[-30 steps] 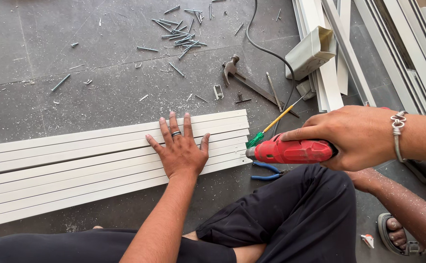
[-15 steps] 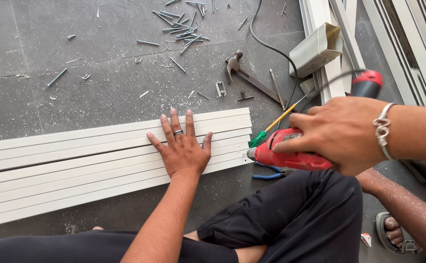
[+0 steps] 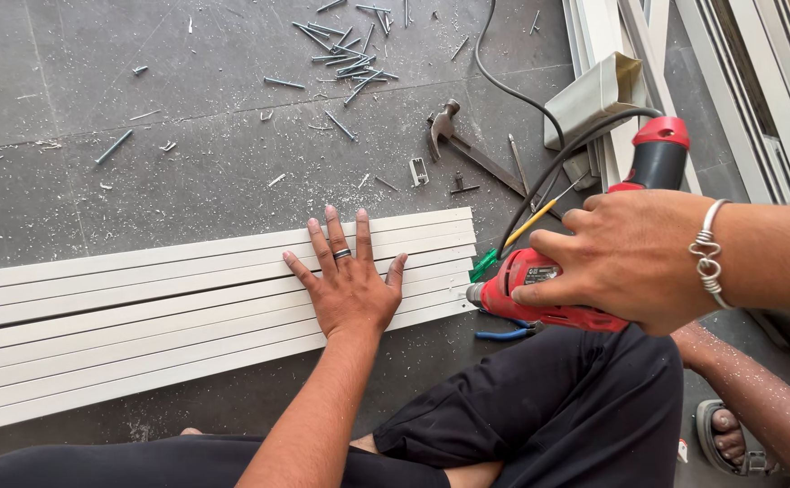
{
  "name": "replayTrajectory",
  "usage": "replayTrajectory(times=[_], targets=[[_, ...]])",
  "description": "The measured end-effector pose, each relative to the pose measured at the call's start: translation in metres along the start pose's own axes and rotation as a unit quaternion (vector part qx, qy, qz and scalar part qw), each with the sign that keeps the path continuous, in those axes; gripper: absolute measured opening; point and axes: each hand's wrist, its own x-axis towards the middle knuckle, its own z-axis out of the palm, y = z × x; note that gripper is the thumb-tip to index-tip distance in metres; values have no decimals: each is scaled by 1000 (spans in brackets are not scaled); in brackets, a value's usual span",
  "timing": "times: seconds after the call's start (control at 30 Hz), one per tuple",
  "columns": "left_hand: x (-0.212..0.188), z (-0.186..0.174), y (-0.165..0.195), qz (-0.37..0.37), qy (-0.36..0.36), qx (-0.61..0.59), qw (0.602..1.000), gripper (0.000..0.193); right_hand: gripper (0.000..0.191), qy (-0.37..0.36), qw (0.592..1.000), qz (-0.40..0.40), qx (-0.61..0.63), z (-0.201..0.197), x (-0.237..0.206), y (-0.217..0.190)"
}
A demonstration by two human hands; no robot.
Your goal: The person sits on the floor and uses a red corded drill to make holes in stacked white plastic profiles. They align the profiles, drill holes at intervals, and then flip the stack to continue drilling on the other side.
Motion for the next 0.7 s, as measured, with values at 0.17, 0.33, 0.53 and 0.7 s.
replayTrajectory(times=[0.17, 0.33, 0.53, 0.7], targets=[[-1, -2, 0, 1, 3, 10, 1000, 87, 87, -11, 1000, -6, -25, -5, -2, -1], [-1, 1, 0, 2, 4, 30, 1000, 87, 86, 1, 1000, 6, -25, -5, -4, -5], [-1, 1, 0, 2, 0, 32, 999, 87, 88, 16, 998, -9, -64, -1, -5, -8], [-2, -1, 2, 1, -3, 34, 999, 86, 86, 16, 998, -13, -60, 0, -7, -8]])
